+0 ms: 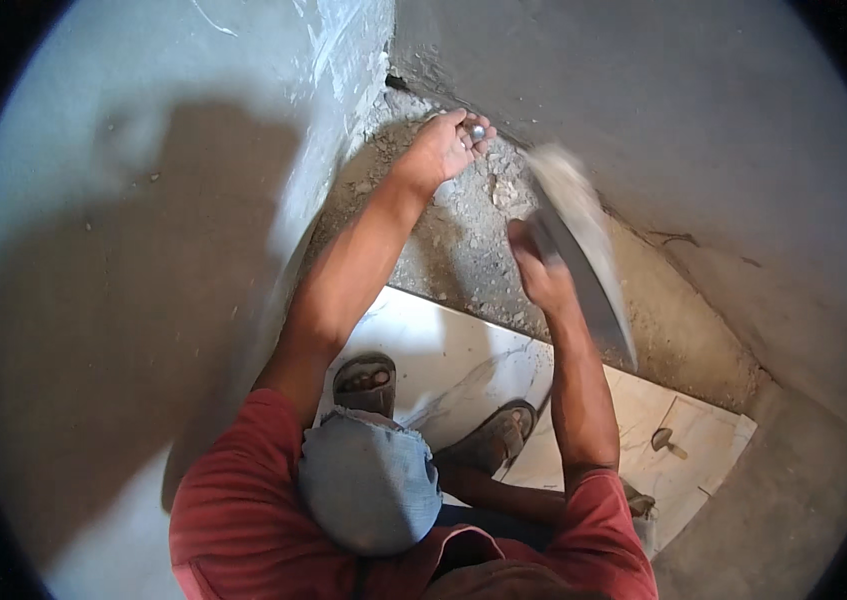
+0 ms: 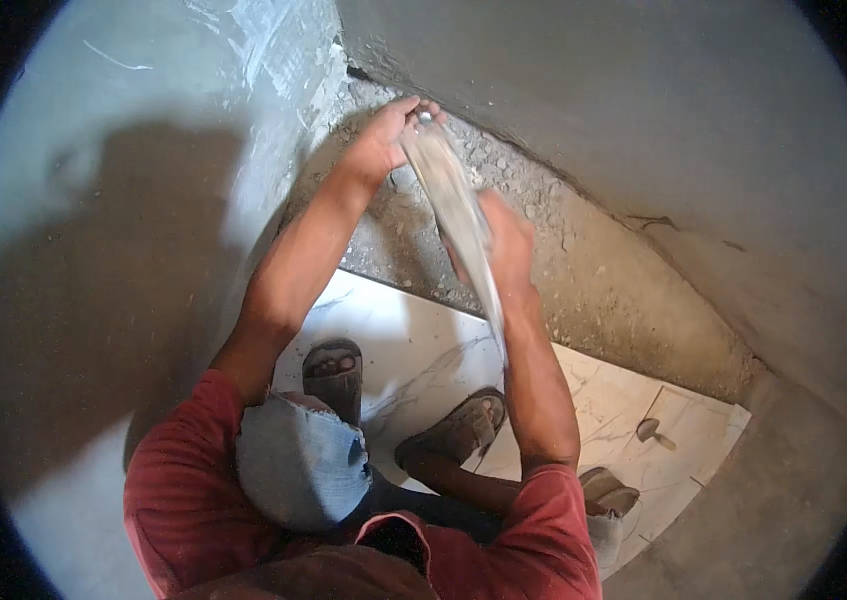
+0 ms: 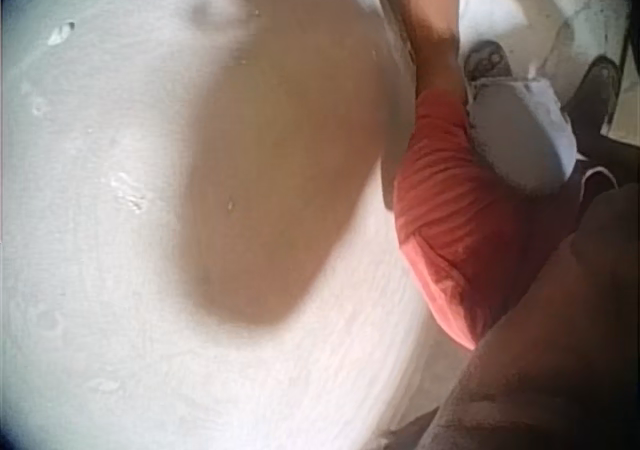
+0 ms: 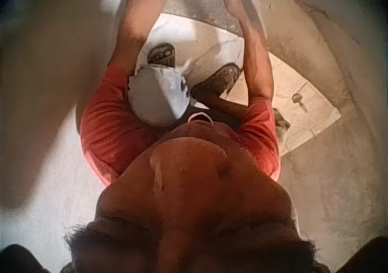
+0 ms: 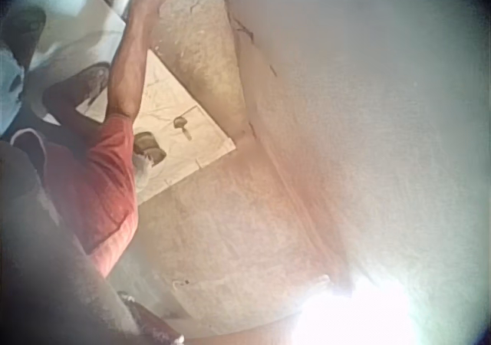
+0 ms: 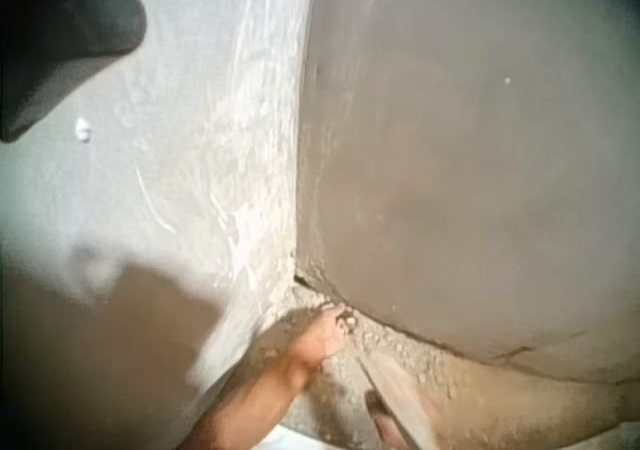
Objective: The person chips at a floor corner with a hatchet and a metal rod, spreads mortar using a trowel, and positions a floor tile into the corner.
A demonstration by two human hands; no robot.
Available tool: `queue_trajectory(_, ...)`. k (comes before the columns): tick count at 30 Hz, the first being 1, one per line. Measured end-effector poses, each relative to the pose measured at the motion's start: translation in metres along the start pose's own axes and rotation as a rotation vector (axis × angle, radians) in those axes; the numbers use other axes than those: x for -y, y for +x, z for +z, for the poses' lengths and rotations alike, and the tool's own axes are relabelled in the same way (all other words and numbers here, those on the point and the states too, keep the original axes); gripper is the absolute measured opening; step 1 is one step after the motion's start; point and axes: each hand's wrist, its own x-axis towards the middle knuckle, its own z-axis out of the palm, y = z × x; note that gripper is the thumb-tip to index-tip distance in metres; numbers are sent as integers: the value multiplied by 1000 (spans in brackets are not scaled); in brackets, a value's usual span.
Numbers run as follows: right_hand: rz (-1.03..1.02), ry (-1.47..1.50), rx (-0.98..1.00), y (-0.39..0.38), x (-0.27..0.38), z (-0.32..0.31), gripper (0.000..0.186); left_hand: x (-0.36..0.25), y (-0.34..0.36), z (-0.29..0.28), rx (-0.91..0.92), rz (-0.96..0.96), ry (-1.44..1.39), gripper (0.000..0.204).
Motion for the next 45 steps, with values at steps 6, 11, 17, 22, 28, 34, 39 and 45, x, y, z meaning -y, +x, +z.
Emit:
queue_trajectory(6,199,-472,171,36,-46,7,22,8,-3,16,-241,-10,170,20)
queue_trajectory(11,81,-192,78,12,8,5,19,2,2,-22,-150,23,106,25)
queue_trajectory(17,326,-286,143,38,-47,18,23,8,-6,8,-293,28,214,23)
queue_trajectory(22,479,-134,121,20,-4,-2,27,25,-21,16,-600,191,209,16)
queue_trajectory(28,501,-166,64,-15,-7,-25,27,55,-61,-60,-488,283,338,20)
queue_trajectory(34,509,-57,54,-25,-4,-21,22,36,-69,-20,-436,251,407,27)
queue_trajectory(39,493,-134,106,-20,16,-15,22,7,-53,-29,-390,188,361,30)
queue_trajectory(45,233,-160,189,-21,9,-6,23,-1,-45,-23,-347,146,287,25)
